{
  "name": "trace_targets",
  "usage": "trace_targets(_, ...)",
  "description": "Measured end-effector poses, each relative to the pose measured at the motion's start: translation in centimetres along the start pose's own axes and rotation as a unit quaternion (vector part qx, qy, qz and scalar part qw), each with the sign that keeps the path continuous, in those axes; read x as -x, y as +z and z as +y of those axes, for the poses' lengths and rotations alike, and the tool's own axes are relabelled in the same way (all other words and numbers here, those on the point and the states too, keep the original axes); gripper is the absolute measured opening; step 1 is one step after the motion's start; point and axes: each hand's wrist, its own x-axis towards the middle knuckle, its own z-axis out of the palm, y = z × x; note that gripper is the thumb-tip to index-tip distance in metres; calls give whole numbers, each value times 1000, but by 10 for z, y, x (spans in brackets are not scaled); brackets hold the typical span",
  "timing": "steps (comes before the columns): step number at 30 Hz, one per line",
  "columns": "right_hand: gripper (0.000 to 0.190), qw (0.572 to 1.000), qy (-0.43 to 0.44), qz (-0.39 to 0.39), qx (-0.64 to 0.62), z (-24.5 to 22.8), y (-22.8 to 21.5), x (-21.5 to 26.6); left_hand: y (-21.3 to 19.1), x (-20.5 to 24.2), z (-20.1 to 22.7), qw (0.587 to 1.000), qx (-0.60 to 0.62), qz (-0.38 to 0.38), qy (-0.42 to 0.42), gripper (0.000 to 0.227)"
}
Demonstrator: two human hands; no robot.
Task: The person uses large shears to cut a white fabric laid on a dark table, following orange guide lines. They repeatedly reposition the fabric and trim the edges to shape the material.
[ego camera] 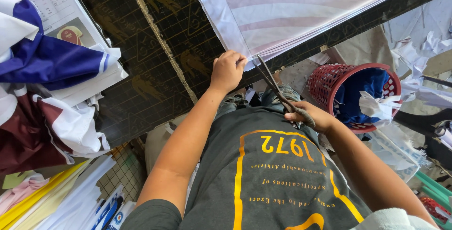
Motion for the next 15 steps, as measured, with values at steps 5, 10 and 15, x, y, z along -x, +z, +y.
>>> trace_targets(5, 28, 1000, -3, 14, 0, -12, 4, 7, -3, -2, -6, 1000, 6, -8, 13, 12)
trace_targets(10, 31, 1000, -10, 15, -1, -28, 11, 8, -3, 0, -5, 1000, 2, -6, 22, 13)
trace_targets(15, 29, 999, -2, 36, 20, -40, 23, 3, -5, 4, 0, 998, -21, 17, 57, 12)
